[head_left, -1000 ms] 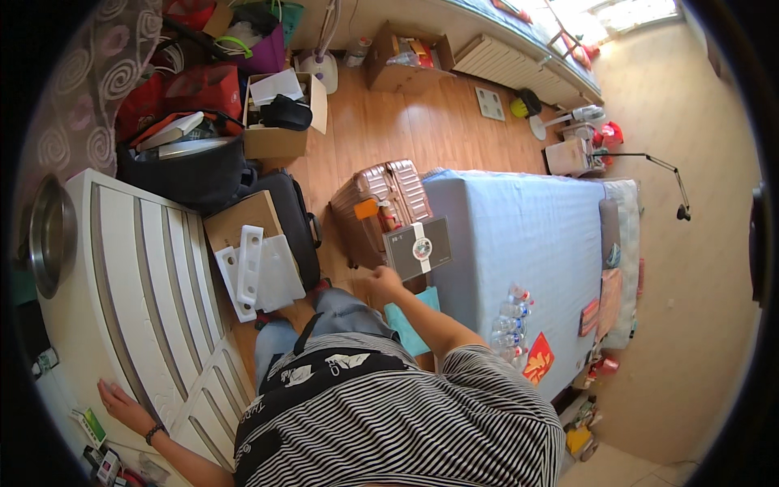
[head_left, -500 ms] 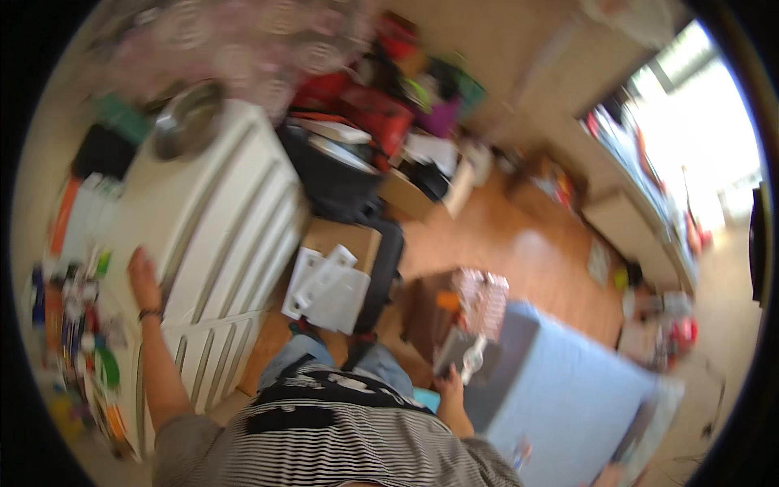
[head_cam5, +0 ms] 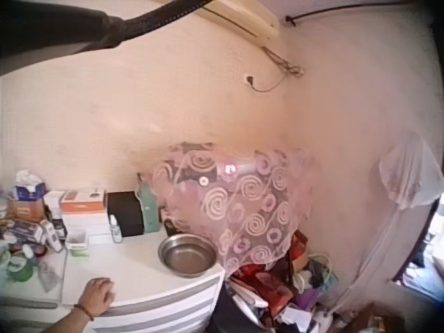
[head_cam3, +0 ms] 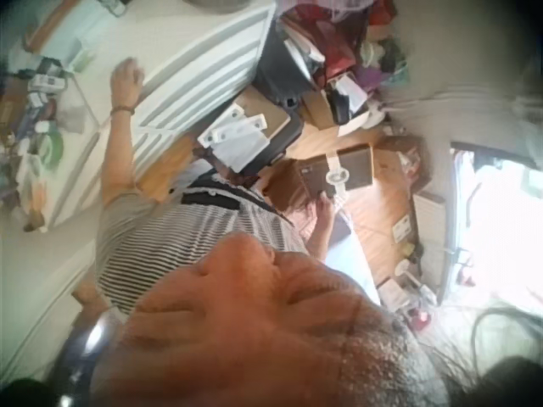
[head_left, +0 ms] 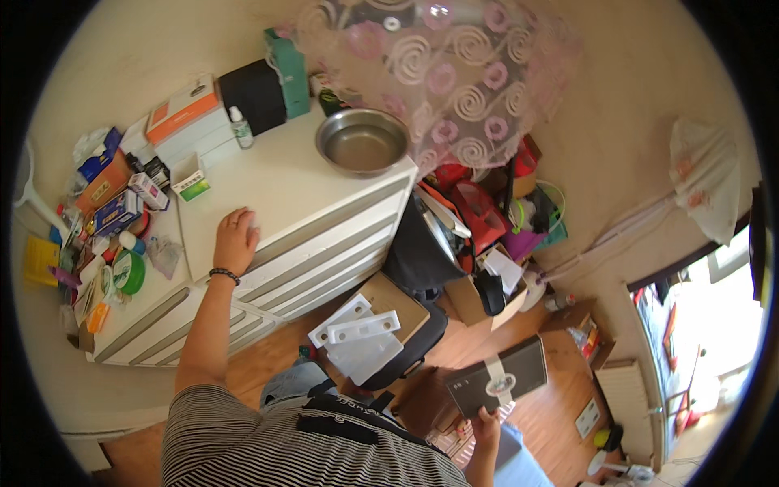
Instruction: The person organizes a cluttered white cabinet surface in a bedroom. They move various items including water bottles, boxes, a first aid kit, and a metal bowl to clear space. The person then wipes the surface with a cloth and arranges the items back in a more orderly fashion.
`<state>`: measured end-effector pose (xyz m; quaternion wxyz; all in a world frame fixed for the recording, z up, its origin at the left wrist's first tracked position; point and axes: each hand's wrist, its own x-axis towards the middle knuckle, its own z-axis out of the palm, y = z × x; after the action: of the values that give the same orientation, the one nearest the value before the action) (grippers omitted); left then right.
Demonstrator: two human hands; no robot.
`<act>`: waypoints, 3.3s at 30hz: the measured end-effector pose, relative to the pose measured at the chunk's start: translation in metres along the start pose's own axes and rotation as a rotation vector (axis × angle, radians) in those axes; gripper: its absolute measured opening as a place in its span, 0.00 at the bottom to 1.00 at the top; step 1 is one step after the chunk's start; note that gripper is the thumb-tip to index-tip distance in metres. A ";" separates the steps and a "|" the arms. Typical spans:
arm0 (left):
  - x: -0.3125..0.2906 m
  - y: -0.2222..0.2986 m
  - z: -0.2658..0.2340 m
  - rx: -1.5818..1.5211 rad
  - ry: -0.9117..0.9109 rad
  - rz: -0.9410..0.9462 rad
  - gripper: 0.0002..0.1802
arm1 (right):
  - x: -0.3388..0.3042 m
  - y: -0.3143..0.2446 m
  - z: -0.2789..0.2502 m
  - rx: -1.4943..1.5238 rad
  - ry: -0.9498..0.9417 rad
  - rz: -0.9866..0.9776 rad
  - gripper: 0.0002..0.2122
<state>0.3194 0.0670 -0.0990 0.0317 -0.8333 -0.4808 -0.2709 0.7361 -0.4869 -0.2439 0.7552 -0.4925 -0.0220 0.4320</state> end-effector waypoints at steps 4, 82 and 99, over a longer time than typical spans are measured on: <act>0.000 -0.005 0.000 -0.026 0.027 0.008 0.19 | 0.066 0.005 0.125 -0.036 -0.137 0.101 0.21; 0.251 -0.225 -0.169 0.240 0.089 0.176 0.30 | 0.131 0.102 0.770 -0.094 -0.643 -0.224 0.15; 0.206 -0.208 -0.269 0.163 0.379 0.060 0.31 | 0.120 0.135 0.864 -0.004 -0.676 0.005 0.16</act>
<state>0.1158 0.2556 0.1860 0.1971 -0.7759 -0.4618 -0.3819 0.3297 0.2397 0.0502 0.7032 -0.3230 -0.2705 0.5728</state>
